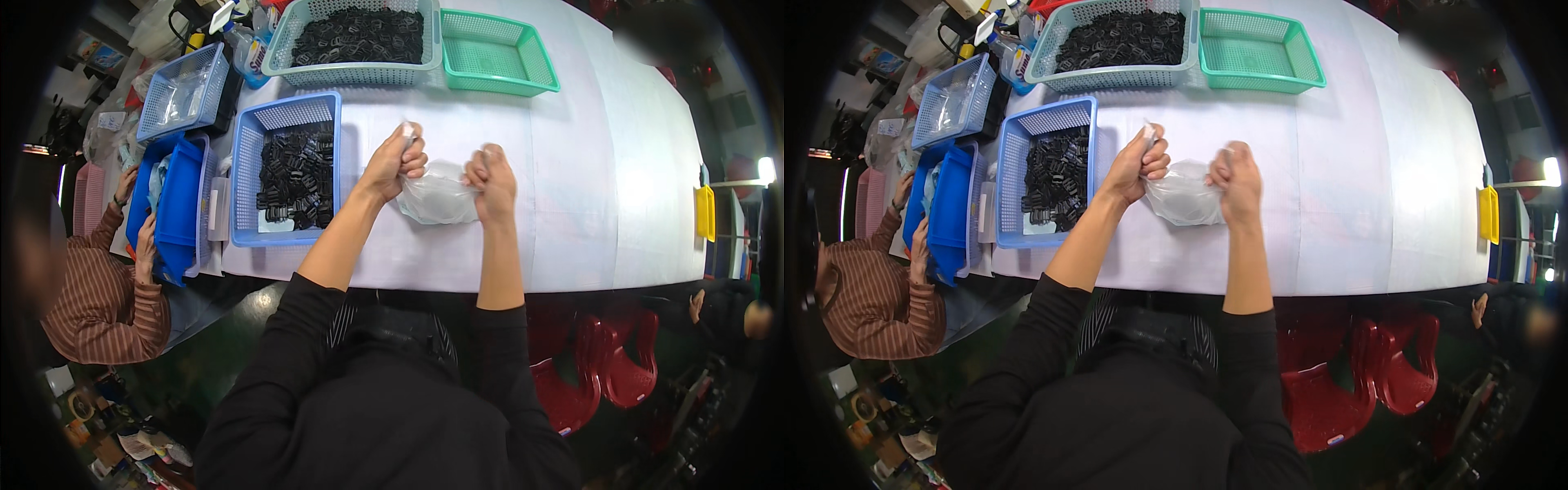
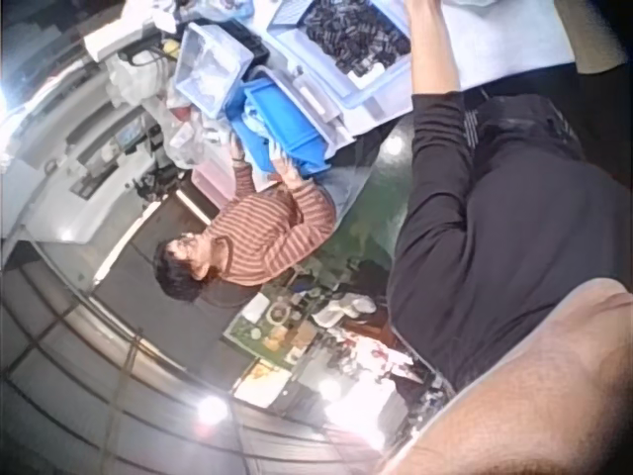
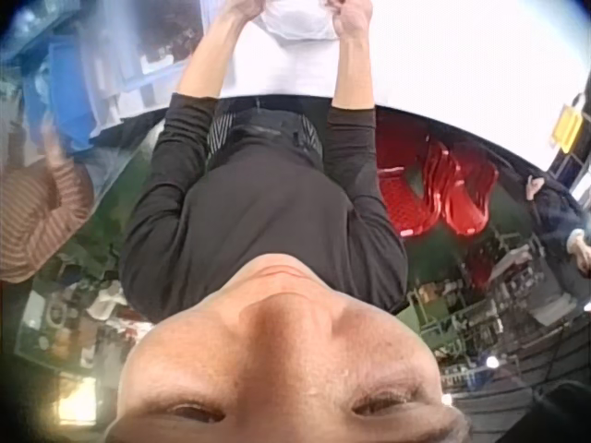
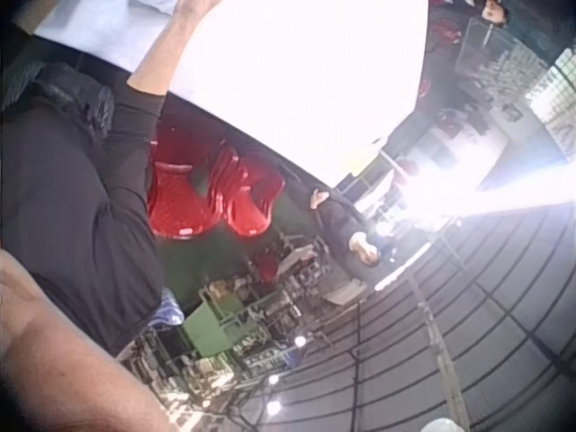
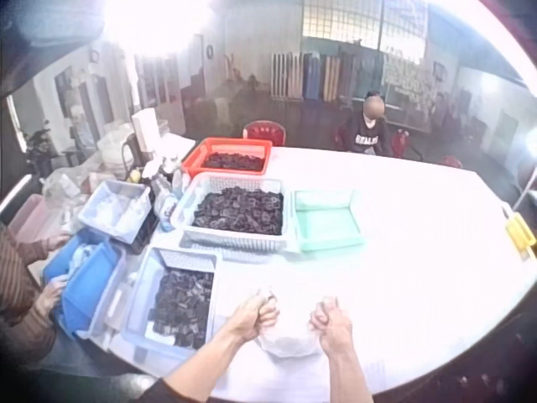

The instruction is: The person packs small black items into clear plastic bags at a table, ties the bags, and places them into a blue crate. They also retrieve a roll of tape and walk to a cabinet to store it.

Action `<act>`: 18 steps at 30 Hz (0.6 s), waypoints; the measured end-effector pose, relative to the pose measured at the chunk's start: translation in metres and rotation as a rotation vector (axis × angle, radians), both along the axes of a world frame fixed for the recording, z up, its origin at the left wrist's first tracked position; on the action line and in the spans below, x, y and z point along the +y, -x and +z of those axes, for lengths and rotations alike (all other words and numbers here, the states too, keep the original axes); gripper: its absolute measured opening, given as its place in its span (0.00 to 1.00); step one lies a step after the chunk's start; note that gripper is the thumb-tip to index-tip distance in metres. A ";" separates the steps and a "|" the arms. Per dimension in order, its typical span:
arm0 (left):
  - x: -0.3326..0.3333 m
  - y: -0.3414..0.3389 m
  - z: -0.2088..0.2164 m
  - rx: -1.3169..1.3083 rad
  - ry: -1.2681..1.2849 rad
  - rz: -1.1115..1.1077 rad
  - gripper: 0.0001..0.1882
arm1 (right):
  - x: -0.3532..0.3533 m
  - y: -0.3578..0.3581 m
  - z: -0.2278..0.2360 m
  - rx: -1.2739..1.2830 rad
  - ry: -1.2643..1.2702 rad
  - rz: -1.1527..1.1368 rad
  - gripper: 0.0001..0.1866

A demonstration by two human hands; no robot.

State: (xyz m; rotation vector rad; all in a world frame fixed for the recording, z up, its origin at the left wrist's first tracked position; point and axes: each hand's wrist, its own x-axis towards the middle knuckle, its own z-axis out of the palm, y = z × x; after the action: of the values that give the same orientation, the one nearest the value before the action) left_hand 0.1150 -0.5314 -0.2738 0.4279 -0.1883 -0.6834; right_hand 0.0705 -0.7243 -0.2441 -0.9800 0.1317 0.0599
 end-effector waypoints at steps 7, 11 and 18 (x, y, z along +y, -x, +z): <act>-0.018 0.018 0.054 -0.375 -0.835 0.261 0.35 | 0.044 -0.006 0.028 -0.037 0.539 0.107 0.13; -0.014 0.027 0.015 -0.745 -1.001 0.451 0.17 | 0.042 -0.008 0.029 0.068 0.391 -0.083 0.12; -0.037 0.040 -0.032 -0.388 -1.185 0.765 0.10 | 0.056 -0.007 -0.054 -0.123 0.942 -0.498 0.11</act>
State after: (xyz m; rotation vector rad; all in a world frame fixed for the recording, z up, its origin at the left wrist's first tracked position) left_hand 0.0753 -0.5680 -0.3058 1.6709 0.0496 0.1357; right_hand 0.0779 -0.6687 -0.2978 -1.8549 0.3000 -0.5666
